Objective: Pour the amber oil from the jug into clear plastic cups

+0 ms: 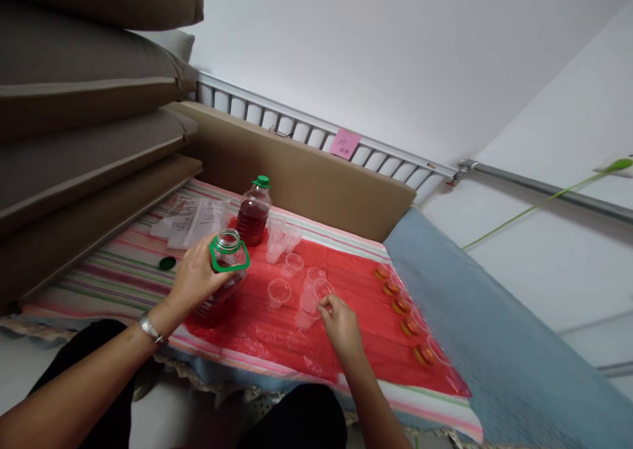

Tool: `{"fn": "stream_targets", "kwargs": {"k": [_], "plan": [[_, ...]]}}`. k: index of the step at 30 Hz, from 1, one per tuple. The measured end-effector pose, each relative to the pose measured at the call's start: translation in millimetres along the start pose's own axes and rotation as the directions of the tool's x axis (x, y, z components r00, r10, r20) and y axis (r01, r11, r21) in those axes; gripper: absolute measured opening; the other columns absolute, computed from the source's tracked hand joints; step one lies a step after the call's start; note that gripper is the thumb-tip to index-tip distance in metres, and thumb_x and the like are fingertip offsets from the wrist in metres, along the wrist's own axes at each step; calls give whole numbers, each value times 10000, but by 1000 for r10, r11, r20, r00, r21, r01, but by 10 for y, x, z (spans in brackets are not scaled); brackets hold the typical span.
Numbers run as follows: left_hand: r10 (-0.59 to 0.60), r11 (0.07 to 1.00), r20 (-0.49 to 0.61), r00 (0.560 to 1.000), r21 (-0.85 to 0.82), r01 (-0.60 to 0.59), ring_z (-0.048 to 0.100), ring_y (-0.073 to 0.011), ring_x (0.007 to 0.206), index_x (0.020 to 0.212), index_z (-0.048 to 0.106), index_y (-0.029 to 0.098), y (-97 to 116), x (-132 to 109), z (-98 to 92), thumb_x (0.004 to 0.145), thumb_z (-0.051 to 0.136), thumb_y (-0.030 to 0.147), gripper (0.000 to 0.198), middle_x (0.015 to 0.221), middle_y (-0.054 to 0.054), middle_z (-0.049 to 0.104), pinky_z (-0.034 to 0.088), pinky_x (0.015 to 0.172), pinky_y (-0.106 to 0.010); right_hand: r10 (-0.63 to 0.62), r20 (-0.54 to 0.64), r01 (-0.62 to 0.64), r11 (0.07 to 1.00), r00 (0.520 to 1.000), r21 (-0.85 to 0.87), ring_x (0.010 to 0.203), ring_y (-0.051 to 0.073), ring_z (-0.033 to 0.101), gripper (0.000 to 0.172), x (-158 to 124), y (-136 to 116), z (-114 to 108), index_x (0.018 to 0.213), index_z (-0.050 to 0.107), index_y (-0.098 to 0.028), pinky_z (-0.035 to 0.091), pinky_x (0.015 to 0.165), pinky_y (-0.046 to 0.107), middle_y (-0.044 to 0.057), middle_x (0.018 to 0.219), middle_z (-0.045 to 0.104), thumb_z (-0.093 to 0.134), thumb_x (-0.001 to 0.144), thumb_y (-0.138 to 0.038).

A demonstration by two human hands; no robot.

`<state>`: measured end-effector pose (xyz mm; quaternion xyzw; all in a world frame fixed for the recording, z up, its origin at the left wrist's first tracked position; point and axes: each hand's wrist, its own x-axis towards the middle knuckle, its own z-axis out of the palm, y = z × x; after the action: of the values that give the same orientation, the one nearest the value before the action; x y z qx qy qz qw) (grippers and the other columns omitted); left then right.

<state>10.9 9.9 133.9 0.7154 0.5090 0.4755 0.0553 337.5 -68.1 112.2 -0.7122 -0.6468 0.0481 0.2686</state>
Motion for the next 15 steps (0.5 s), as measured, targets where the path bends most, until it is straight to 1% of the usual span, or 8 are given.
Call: {"fn": "stream_targets", "kwargs": {"k": [2, 4, 5, 6, 7, 9, 12, 15], "plan": [[2, 1000, -2, 1000, -6, -2, 579, -324, 1162, 1287, 477, 135, 0, -3, 2, 708, 738, 343, 668, 1246, -162, 624, 436, 997, -449, -17, -96, 20, 999, 995, 34, 660, 216, 627, 201, 30, -77, -116, 712, 574, -227, 474, 649, 313, 51, 725, 686, 510, 781, -404], [7, 1000, -1, 1000, -14, -7, 573, -320, 1174, 1292, 470, 150, -3, -7, 7, 711, 736, 351, 670, 1256, -153, 620, 432, 1002, -446, -42, -176, 51, 998, 984, 47, 707, 226, 639, 221, 111, -210, -169, 755, 593, -218, 480, 673, 320, 67, 772, 695, 504, 804, -414], [9, 1000, 1, 1000, -18, -9, 573, -318, 1176, 1294, 467, 159, -7, -10, 12, 714, 735, 359, 670, 1256, -147, 621, 431, 1004, -445, -65, -179, 73, 996, 982, 41, 743, 229, 647, 223, 172, -298, -147, 792, 602, -211, 484, 694, 321, 77, 811, 700, 489, 826, -400], [11, 1000, 1, 1000, -19, -11, 572, -317, 1177, 1297, 465, 166, -11, -13, 17, 716, 734, 370, 672, 1255, -142, 622, 431, 1004, -446, -95, -152, 100, 995, 984, 27, 782, 230, 653, 216, 244, -397, -86, 829, 610, -206, 486, 716, 320, 85, 852, 705, 472, 848, -371], [12, 1000, 2, 1000, -18, -12, 573, -317, 1176, 1300, 462, 173, -17, -16, 23, 718, 734, 384, 676, 1255, -138, 622, 432, 1003, -447, -127, -105, 129, 992, 986, 13, 820, 227, 658, 205, 326, -502, 13, 862, 616, -201, 486, 739, 316, 91, 890, 709, 458, 866, -331], [14, 1000, -5, 1000, -17, -14, 573, -319, 1177, 1309, 453, 183, -28, -24, 36, 724, 731, 411, 687, 1262, -137, 618, 434, 998, -452, -172, 22, 172, 985, 985, -30, 865, 213, 661, 184, 506, -705, 298, 888, 630, -196, 480, 771, 299, 93, 935, 716, 450, 876, -234], [18, 1000, -14, 1000, -25, -18, 565, -318, 1193, 1314, 443, 187, -41, -34, 50, 732, 728, 434, 694, 1281, -145, 607, 431, 1000, -457, -188, 116, 196, 978, 975, -69, 872, 197, 663, 170, 753, -924, 770, 866, 655, -183, 466, 776, 267, 88, 916, 728, 490, 854, -145], [22, 999, -7, 1000, -39, -22, 557, -312, 1204, 1311, 443, 181, -39, -41, 56, 740, 724, 445, 689, 1283, -147, 606, 423, 1011, -460, -167, 184, 193, 972, 969, -134, 856, 201, 664, 174, 903, -1009, 1074, 885, 683, -168, 456, 749, 266, 95, 898, 730, 513, 858, -145]]}}
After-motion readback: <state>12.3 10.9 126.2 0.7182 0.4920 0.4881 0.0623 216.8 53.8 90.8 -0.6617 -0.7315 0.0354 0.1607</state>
